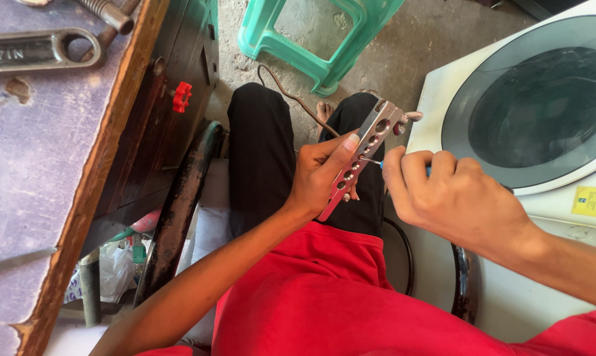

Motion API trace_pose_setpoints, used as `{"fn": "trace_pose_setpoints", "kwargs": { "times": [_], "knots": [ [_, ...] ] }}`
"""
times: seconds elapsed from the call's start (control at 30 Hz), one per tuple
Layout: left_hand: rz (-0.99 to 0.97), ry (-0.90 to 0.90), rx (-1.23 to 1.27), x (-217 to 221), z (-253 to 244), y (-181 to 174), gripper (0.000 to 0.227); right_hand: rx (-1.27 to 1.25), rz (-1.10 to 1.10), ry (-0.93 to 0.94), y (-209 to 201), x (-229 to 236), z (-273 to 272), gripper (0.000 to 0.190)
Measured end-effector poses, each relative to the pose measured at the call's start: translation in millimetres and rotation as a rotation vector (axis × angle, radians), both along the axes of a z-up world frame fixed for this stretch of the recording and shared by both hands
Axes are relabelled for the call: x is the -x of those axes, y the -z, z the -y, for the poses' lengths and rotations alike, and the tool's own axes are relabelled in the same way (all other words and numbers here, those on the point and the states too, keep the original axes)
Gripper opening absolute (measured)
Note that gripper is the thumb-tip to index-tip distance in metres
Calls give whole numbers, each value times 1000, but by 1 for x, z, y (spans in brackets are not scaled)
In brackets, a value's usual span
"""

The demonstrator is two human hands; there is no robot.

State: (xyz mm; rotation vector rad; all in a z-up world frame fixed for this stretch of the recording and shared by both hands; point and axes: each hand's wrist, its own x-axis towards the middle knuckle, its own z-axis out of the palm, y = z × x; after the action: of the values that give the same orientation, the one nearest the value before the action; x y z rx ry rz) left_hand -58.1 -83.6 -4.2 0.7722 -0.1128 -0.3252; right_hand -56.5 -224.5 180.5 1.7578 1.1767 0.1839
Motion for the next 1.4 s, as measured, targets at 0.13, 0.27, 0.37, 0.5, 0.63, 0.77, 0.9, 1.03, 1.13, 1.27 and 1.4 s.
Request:
{"fn": "trace_pose_setpoints", "kwargs": {
  "times": [0.13, 0.27, 0.37, 0.5, 0.63, 0.77, 0.9, 1.03, 1.13, 1.27, 1.4],
  "knots": [
    [-27, 5, -30, 2, 1, -4, 49, 69, -12, 60, -5, 3, -13, 10],
    [-24, 1, -28, 4, 2, -3, 48, 93, -136, 187, -8, 5, -25, 9],
    [-54, 11, -53, 5, 3, 0, 47, 65, -308, 329, -7, 2, -26, 10],
    [-32, -25, -61, 4, 4, 2, 47, -15, -417, 487, -6, -7, -16, 20],
    [-20, -36, -67, 4, 3, 4, 47, -56, -446, 538, -3, -6, -18, 19],
    [-8, -40, -75, 8, 5, 6, 48, -5, -294, 401, -2, 6, -35, 10],
    [-28, -62, -97, 9, 7, 6, 47, 47, -142, 167, -4, 9, -40, 11],
    [-48, -48, -123, 4, 3, -1, 46, 75, -129, 99, -6, -3, -36, 10],
    [-81, -38, -107, 0, 0, -5, 49, 16, -199, 187, -11, -19, -26, 25],
    [-94, -37, -161, -2, -4, -11, 49, -30, -373, 477, -15, -28, -25, 40],
    [-57, -21, -144, -1, 0, -10, 47, -45, -413, 601, -14, -25, -25, 41]
  ]
}}
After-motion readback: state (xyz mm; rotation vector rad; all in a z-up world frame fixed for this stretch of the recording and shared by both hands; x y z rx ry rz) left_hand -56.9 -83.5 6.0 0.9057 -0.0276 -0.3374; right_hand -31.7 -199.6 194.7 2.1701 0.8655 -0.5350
